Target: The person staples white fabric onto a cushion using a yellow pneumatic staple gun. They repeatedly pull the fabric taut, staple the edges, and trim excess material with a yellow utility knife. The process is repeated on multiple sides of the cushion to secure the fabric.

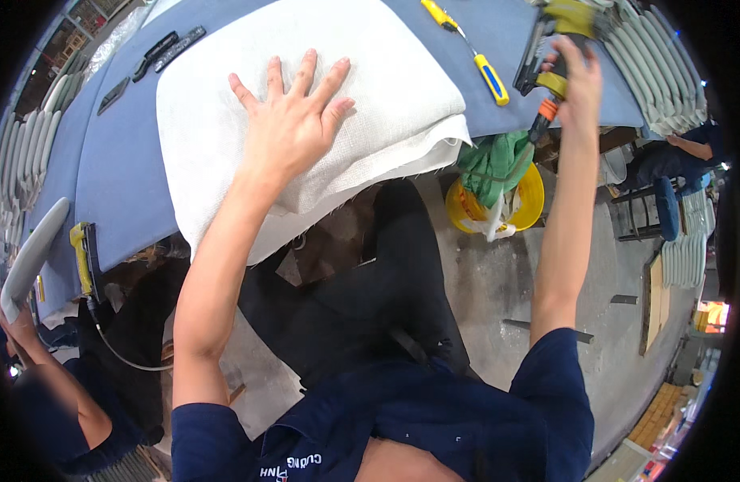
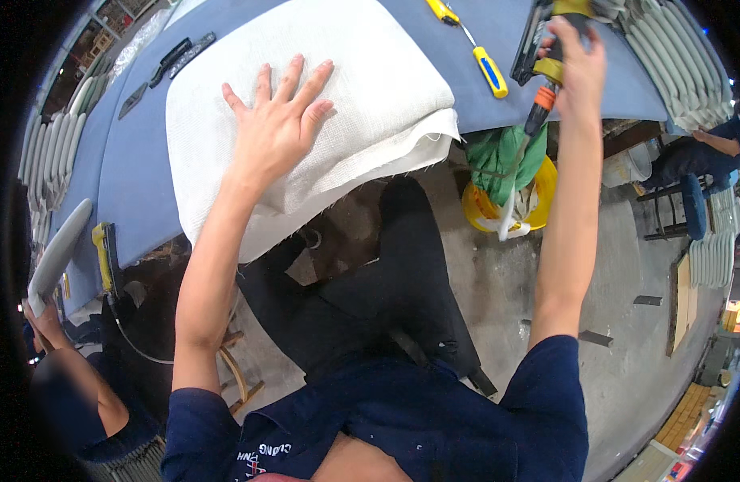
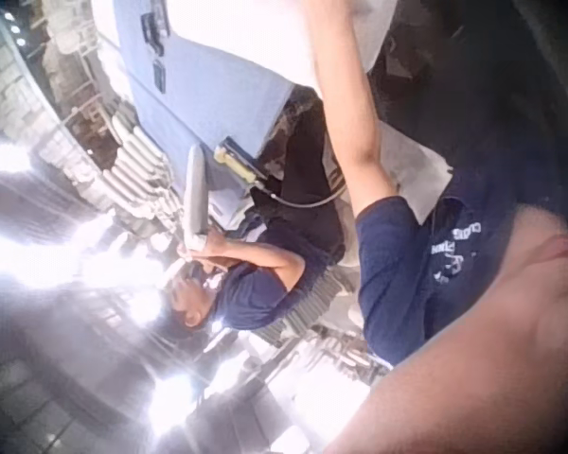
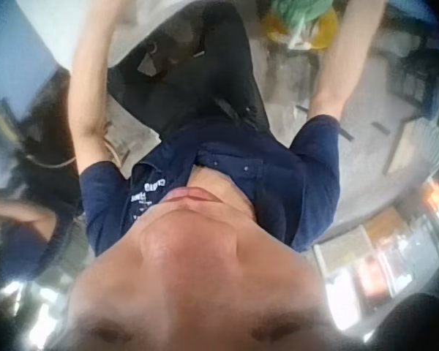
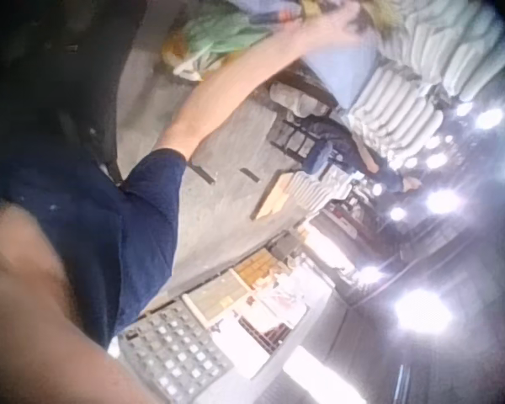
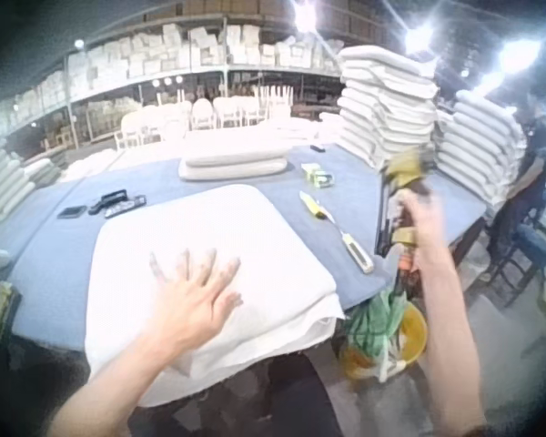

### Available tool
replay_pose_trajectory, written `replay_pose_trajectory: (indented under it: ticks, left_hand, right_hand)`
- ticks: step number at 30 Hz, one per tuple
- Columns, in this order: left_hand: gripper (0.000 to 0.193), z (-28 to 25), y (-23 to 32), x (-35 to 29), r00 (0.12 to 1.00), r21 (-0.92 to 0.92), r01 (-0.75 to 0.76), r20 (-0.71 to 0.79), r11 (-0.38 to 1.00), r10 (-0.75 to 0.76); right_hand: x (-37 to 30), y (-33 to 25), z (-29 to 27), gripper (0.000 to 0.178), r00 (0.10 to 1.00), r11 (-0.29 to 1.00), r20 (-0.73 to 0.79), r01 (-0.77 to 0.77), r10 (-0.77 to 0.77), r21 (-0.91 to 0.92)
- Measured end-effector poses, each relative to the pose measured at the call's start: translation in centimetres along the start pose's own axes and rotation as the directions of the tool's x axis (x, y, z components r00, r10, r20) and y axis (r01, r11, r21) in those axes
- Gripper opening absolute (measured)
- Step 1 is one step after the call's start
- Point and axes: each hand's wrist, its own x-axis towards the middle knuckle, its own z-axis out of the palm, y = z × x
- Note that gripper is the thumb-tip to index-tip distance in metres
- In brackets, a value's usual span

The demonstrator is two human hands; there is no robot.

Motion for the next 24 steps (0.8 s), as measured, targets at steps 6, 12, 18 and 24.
replay_pose_trajectory:
  ticks: [6,12,18,24]
  left_hand:
    - [0.057,-0.4,1.3,-1.0,0.997,-0.093,-0.080,-0.023,0.992,0.078]
    - [0.056,-2.5,1.8,-2.1,0.981,-0.047,-0.175,0.077,0.983,0.178]
    - [0.065,-2.5,2.5,-3.0,0.962,-0.009,-0.228,0.150,0.974,0.227]
    - [0.090,-2.5,2.8,-3.7,0.957,-0.023,-0.245,0.152,0.969,0.245]
  right_hand:
    - [-12.8,-10.0,0.0,0.043,0.889,0.934,0.425,-0.282,0.168,0.220]
    - [-27.7,-4.2,5.0,0.061,0.896,0.968,0.383,-0.250,0.225,0.016]
    - [-33.7,0.8,7.9,0.044,0.896,0.891,0.264,-0.240,0.356,-0.385]
    - [-33.8,4.1,8.8,0.044,0.938,0.958,0.286,-0.122,0.196,-0.258]
